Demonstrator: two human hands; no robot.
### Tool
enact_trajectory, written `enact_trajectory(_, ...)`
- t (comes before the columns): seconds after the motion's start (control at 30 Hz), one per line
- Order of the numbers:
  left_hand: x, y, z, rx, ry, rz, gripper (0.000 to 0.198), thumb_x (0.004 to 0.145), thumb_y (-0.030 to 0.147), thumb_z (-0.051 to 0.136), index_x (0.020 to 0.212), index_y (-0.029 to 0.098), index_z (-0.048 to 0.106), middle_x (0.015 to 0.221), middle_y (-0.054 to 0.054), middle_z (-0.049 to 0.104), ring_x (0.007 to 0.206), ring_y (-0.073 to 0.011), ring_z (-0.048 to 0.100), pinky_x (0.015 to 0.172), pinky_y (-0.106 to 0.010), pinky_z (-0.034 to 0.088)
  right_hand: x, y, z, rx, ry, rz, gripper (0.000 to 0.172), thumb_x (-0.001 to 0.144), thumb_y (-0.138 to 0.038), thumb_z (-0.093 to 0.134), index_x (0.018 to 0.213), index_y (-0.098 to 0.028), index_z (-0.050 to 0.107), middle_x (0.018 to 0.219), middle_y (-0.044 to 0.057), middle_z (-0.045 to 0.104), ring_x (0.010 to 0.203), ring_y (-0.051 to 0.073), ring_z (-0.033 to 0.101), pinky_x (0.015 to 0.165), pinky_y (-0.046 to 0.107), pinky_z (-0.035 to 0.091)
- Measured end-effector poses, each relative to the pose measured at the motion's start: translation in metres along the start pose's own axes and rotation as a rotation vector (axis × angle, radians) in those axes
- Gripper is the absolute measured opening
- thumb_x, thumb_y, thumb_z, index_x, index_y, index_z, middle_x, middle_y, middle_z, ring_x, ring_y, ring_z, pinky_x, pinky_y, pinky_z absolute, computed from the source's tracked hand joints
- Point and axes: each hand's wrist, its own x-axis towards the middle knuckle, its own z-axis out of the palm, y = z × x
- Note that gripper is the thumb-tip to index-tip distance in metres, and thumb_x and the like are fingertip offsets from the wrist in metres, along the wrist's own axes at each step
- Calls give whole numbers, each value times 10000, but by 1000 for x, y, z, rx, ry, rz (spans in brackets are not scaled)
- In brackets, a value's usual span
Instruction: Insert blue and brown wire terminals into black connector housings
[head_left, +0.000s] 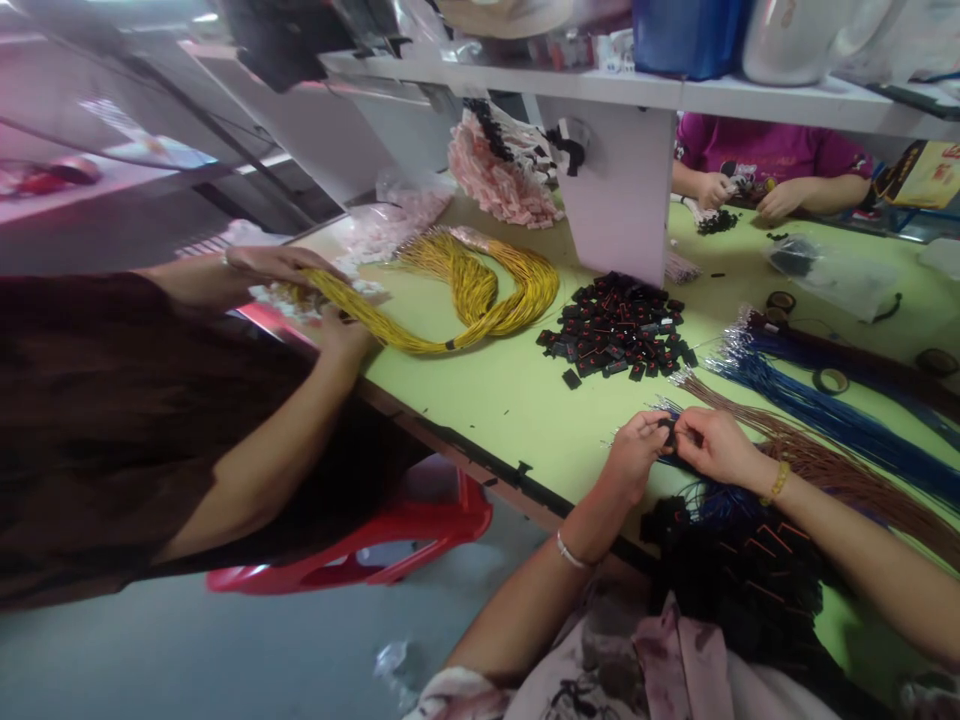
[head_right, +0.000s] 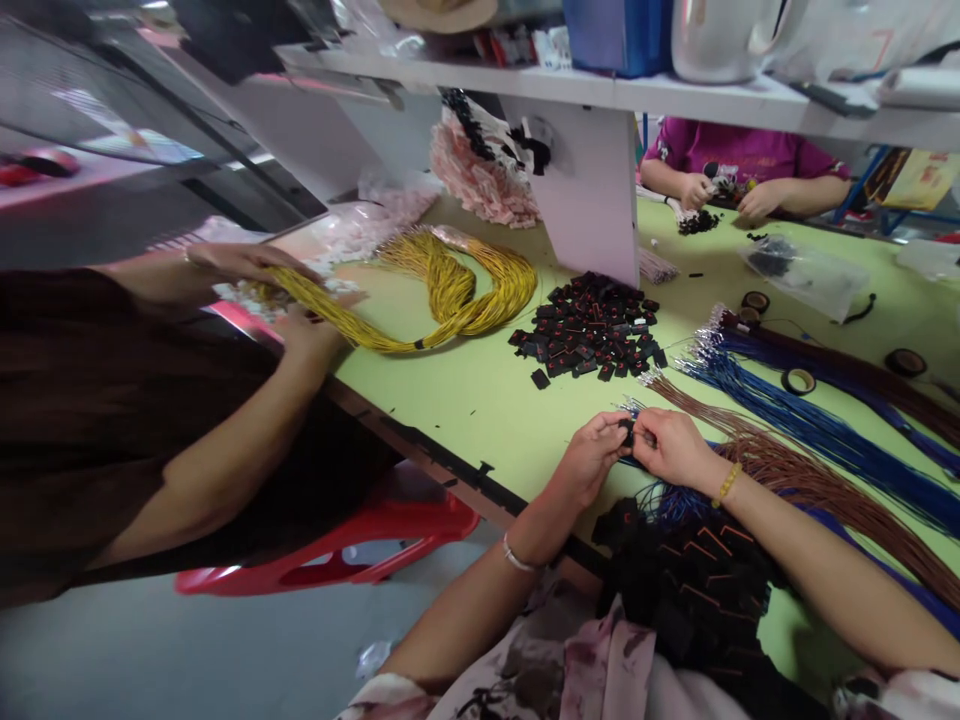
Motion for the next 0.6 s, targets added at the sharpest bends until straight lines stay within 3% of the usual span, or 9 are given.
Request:
enact_trajectory(0.1,1,1,2,-12,-3,-6,315,630,244,768,894,138,634,816,-42,643,718,-111,578,672,-242,464,6,8,-13,-39,23,57,186,854,-218,446,722,-178,571,689,9,595,626,123,499,590,224,331)
enact_trajectory(0.27,5,0,4,-26,5,-36,328,624,252,770,896,132,631,859,-72,656,761,-129,591,680,-247,469,18,39,-31,-430,15,387,153,823,-309,532,816,-183,617,833,52,621,675,153,527,567,251,281)
enact_trajectory(0.4,6,-2,3,-28,-1,-39,335,623,253,772,900,128,633,863,-77,655,756,-130,591,688,-252,467,19,55,-28,-503,-34,386,169,861,-270,469,814,-183,606,874,64,637,702,158,542,578,258,264)
enact_trajectory(0.6,7,-4,0,-32,-22,-29,349,616,271,777,900,131,631,861,-71,647,758,-131,587,695,-257,463,17,55,-31,-450,16,414,188,874,-274,430,857,-172,588,718,55,635,608,161,516,565,257,264)
